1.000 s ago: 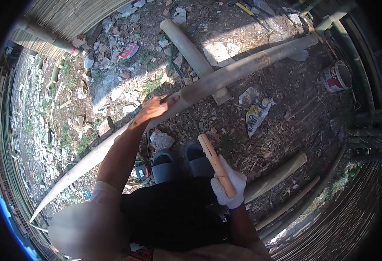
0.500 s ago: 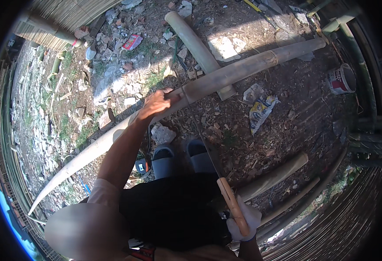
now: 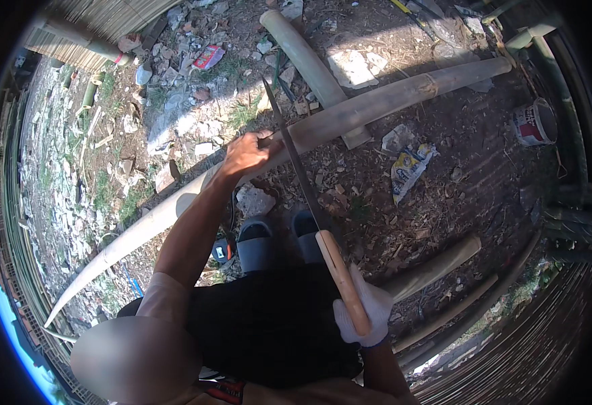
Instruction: The person is measuring sections of bamboo with a tape measure and cutting them using a hand saw.
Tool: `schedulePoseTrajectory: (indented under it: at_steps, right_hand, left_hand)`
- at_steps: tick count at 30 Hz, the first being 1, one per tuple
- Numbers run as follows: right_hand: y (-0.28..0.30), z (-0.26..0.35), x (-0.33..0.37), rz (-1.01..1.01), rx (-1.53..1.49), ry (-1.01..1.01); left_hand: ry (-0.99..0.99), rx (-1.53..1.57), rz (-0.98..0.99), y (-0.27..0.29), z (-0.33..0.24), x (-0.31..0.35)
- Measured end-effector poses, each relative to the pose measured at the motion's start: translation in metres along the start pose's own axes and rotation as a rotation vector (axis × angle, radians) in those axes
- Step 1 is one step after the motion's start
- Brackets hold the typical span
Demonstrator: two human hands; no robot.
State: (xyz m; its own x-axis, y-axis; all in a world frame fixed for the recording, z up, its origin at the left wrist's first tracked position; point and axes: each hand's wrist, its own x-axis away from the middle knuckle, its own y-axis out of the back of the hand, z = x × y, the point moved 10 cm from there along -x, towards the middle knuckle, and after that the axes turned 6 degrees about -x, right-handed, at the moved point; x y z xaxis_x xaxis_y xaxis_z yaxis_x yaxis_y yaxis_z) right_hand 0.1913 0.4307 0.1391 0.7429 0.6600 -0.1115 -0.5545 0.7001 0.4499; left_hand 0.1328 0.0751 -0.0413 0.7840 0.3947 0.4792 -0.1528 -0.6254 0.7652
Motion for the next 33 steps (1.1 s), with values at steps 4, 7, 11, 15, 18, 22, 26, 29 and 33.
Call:
schedulePoseTrajectory:
  at_steps: [4,7,11,15,18,22,26,29,33]
  right_hand:
    - [-0.036,-0.042,-0.046,-0.101,-0.051,0.058]
    - [-0.037,-0.047,-0.058,-0.176,-0.1,0.106]
    - [-0.036,-0.037,-0.063,-0.116,-0.093,0.035]
    - [-0.023,-0.033,-0.032,-0.05,-0.034,-0.017]
    - [0.002,-0.038,0.031,-0.015,0.012,-0.148]
    - [0.017,-0.022,0.072,-0.067,0.008,-0.173]
    - [-0.007,-0.023,-0.001,-0.079,0.072,-0.012]
    - [-0.029,-0.05,-0.041,-0.068,-0.095,-0.054]
    - [0.0,-0.025,0.014,-0.064,0.0,-0.102]
  left_hand:
    - [-0.073,-0.014,-0.041,-0.004,-0.01,0.009]
    - [-0.164,-0.17,-0.04,-0.01,-0.013,0.006]
    - [-0.191,-0.396,-0.08,-0.033,-0.012,0.003]
    - [-0.276,-0.364,-0.373,-0.026,-0.027,0.017]
    - [-0.169,-0.362,-0.229,-0.033,-0.018,0.01]
    - [-0.125,-0.429,-0.149,-0.031,-0.023,0.014]
    - [-0.081,-0.375,-0.085,-0.032,-0.022,0.013]
    - [-0.076,-0.425,-0.125,-0.036,-0.022,0.017]
    - [-0.152,-0.477,-0.313,-0.029,-0.026,0.022]
